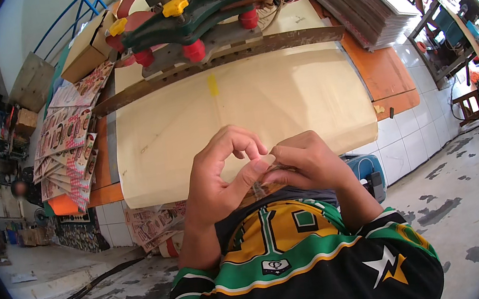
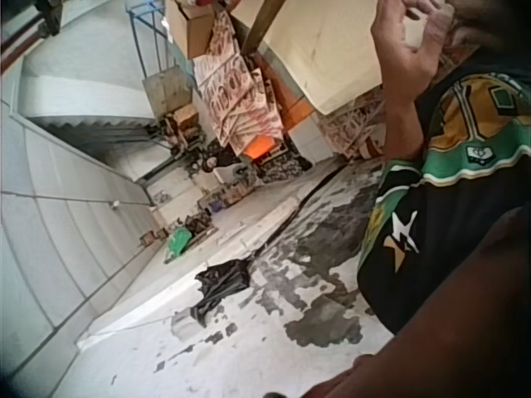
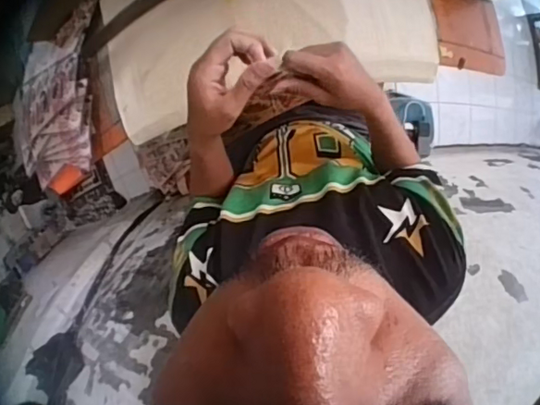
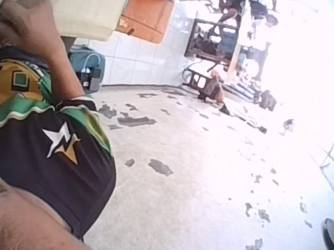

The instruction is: The person seals printed plastic sheets using a heat-sealing machine. The person picks up a strip of printed sheets, aligns the edge with the heat-sealing bar, presses the bar down by hand, and then folds the sealed end before placing the item aside.

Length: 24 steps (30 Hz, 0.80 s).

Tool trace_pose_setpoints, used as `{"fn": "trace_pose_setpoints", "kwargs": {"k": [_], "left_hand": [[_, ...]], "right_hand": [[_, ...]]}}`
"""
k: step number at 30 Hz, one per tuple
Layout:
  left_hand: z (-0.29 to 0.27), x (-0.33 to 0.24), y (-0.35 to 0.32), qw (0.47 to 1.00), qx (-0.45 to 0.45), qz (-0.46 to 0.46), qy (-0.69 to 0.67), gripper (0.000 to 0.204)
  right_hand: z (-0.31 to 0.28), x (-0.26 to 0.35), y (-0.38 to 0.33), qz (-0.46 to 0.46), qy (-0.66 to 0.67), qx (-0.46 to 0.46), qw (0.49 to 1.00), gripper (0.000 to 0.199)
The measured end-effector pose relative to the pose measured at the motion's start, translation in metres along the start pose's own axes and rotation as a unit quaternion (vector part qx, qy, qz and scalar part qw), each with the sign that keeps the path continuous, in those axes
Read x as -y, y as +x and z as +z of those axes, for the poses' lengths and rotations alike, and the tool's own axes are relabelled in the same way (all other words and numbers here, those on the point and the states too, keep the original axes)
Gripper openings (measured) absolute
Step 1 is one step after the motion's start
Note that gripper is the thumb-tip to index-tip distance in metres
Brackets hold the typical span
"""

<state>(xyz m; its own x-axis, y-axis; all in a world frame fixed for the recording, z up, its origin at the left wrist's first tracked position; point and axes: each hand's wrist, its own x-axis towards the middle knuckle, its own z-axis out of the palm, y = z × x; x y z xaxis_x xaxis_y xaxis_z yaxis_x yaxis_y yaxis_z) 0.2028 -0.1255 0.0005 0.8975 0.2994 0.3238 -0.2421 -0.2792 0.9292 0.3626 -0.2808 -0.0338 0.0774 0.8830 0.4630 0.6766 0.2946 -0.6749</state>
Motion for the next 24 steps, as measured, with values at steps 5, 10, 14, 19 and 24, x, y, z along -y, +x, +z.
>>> {"fn": "trace_pose_setpoints", "kwargs": {"k": [5, 10, 14, 19, 24], "left_hand": [[0.000, -0.002, 0.001, 1.000, 0.019, 0.011, 0.020, 0.015], [0.000, -0.005, 0.000, 0.999, 0.029, 0.011, 0.041, 0.015], [0.002, -0.003, -0.002, 0.999, 0.036, 0.007, 0.027, 0.015], [0.004, -0.003, -0.007, 0.998, 0.059, -0.005, 0.030, 0.017], [0.007, 0.004, -0.019, 0.997, 0.075, 0.007, 0.013, 0.018]], "right_hand": [[-0.001, 0.001, -0.001, 0.003, -0.006, 0.000, 1.000, 0.023], [-0.004, 0.002, -0.005, 0.001, -0.002, 0.020, 1.000, 0.024], [-0.003, 0.003, -0.007, -0.001, 0.007, 0.015, 1.000, 0.024], [0.005, -0.001, -0.013, -0.003, 0.017, 0.030, 0.999, 0.025], [0.012, 0.003, -0.018, -0.005, 0.025, 0.039, 0.999, 0.027]]}}
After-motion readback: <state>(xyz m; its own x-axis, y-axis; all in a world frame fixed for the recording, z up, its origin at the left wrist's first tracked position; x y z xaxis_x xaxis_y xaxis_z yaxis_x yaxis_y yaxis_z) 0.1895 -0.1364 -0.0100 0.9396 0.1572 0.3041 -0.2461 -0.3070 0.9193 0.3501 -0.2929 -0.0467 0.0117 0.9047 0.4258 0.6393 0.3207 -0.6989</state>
